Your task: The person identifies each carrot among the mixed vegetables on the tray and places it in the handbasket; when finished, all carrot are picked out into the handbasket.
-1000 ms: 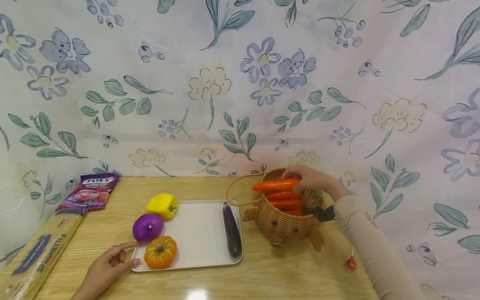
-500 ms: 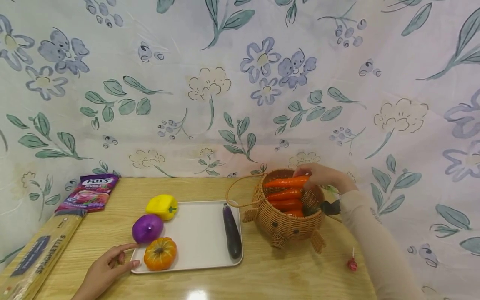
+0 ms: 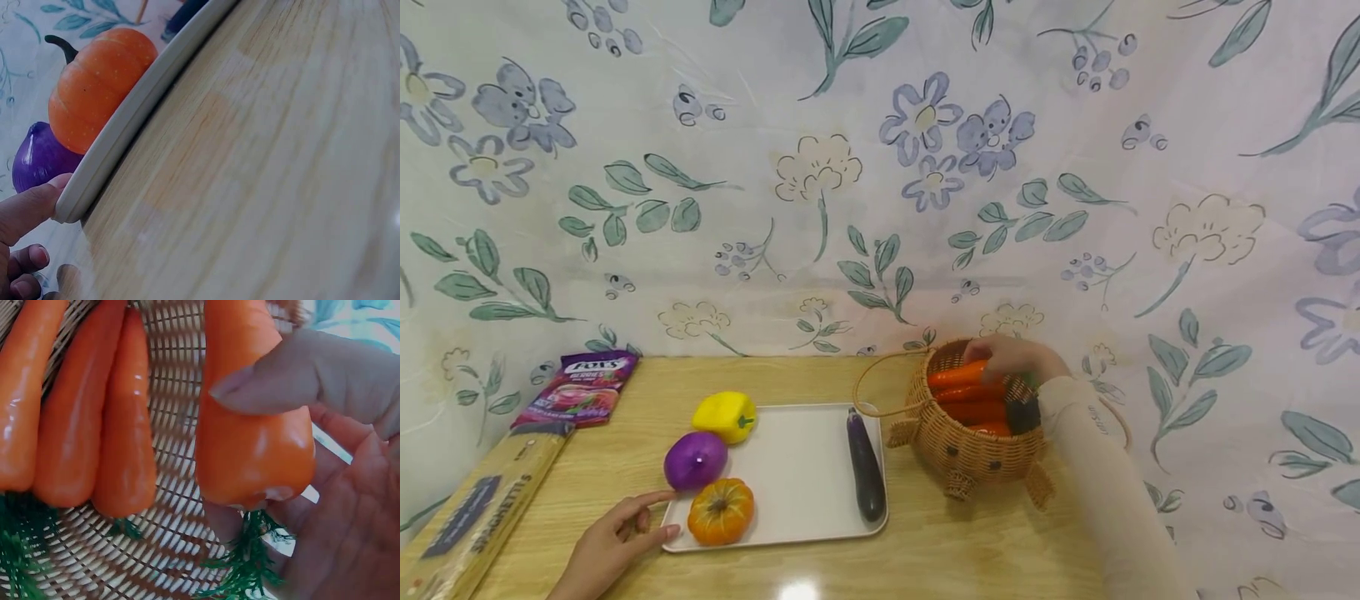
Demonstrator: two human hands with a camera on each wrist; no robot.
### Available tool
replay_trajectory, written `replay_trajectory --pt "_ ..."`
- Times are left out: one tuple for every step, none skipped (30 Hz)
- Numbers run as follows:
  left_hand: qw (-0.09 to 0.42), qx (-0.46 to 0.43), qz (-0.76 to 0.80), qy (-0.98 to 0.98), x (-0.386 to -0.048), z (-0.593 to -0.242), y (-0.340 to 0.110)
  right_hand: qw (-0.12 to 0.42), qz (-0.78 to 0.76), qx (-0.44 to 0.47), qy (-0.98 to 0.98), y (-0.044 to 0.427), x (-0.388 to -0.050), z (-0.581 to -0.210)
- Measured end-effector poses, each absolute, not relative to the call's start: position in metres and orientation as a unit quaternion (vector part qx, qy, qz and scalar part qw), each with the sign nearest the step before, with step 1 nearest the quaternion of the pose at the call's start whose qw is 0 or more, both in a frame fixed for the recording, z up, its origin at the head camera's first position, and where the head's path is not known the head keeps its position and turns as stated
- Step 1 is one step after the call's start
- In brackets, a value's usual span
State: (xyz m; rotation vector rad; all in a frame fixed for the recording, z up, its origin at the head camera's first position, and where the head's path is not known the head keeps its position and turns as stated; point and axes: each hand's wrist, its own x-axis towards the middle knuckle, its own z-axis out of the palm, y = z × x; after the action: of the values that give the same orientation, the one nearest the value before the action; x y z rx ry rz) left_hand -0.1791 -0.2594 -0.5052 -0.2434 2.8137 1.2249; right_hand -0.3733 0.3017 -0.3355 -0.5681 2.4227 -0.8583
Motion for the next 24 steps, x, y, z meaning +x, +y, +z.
replay_trajectory --pt "0.035 -0.083 0.398 0.913 -0.178 -0.505 -0.26 0.255 -0.317 -0.205 0.891 0.299 -0.374 -0.339" --pt "0.038 -0.086 0.399 0.912 -0.177 -0.504 -0.261 0.259 -0.318 -0.196 0.891 0.296 -0.374 -0.342" --pt "0.04 -0.087 0.4 0.911 -0.177 -0.504 -0.261 0.262 -0.317 -0.189 0.892 0.294 -0.374 -0.345" --pt "0.041 -0.089 0.402 0.91 -0.176 -0.504 -0.261 0.267 -0.315 -0.183 0.892 0.292 -0.374 -0.347" --pt "0.042 -0.09 0.404 0.909 -0.175 -0.504 -0.261 0.273 -0.314 -0.177 0.892 0.29 -0.374 -0.35" --pt "0.043 -0.09 0.406 0.908 -0.174 -0.504 -0.261 0.277 -0.308 -0.173 0.894 0.288 -0.375 -0.352" --pt "0.044 -0.09 0.408 0.907 -0.173 -0.504 -0.261 0.277 -0.305 -0.169 0.895 0.287 -0.376 -0.354" --pt "0.044 -0.09 0.409 0.907 -0.172 -0.504 -0.261 0.275 -0.299 -0.168 0.898 0.286 -0.376 -0.357" --pt "0.045 -0.091 0.409 0.907 -0.171 -0.503 -0.261 0.273 -0.292 -0.169 0.901 0.286 -0.377 -0.359" --pt "0.047 -0.091 0.409 0.907 -0.17 -0.503 -0.261 0.273 -0.287 -0.173 0.902 0.286 -0.378 -0.361" --pt "0.048 -0.091 0.409 0.907 -0.169 -0.503 -0.261 0.272 -0.282 -0.178 0.903 0.286 -0.378 -0.363" --pt "0.049 -0.092 0.409 0.907 -0.168 -0.503 -0.261 0.271 -0.277 -0.179 0.904 0.287 -0.379 -0.366" --pt "0.05 -0.092 0.408 0.907 -0.167 -0.502 -0.261 0.272 -0.272 -0.18 0.905 0.288 -0.379 -0.369" --pt "0.052 -0.092 0.407 0.907 -0.166 -0.502 -0.262 0.272 -0.267 -0.187 0.905 0.288 -0.378 -0.371" --pt "0.054 -0.093 0.407 0.907 -0.165 -0.502 -0.262 0.273 -0.263 -0.19 0.906 0.289 -0.378 -0.374" --pt "0.056 -0.094 0.406 0.907 -0.164 -0.502 -0.262 0.273 -0.26 -0.194 0.906 0.289 -0.376 -0.376" --pt "0.057 -0.094 0.406 0.907 -0.164 -0.502 -0.263 0.272 -0.259 -0.191 0.907 0.289 -0.375 -0.378" --pt "0.059 -0.095 0.406 0.907 -0.163 -0.502 -0.263 0.273 -0.259 -0.188 0.907 0.289 -0.373 -0.379" --pt "0.06 -0.095 0.406 0.907 -0.163 -0.502 -0.263 0.272 -0.26 -0.186 0.908 0.289 -0.371 -0.38" --pt "0.061 -0.095 0.407 0.906 -0.163 -0.501 -0.263 0.27 -0.262 -0.184 0.908 0.289 -0.369 -0.381" --pt "0.062 -0.095 0.407 0.906 -0.163 -0.501 -0.263 0.268 -0.263 -0.178 0.909 0.289 -0.368 -0.382" --pt "0.062 -0.095 0.407 0.906 -0.163 -0.501 -0.263 0.266 -0.264 -0.177 0.91 0.289 -0.366 -0.382" --pt "0.062 -0.095 0.408 0.906 -0.163 -0.501 -0.264 0.264 -0.265 -0.177 0.91 0.289 -0.365 -0.383" --pt "0.062 -0.094 0.408 0.906 -0.163 -0.501 -0.264 0.261 -0.265 -0.178 0.911 0.289 -0.364 -0.383"
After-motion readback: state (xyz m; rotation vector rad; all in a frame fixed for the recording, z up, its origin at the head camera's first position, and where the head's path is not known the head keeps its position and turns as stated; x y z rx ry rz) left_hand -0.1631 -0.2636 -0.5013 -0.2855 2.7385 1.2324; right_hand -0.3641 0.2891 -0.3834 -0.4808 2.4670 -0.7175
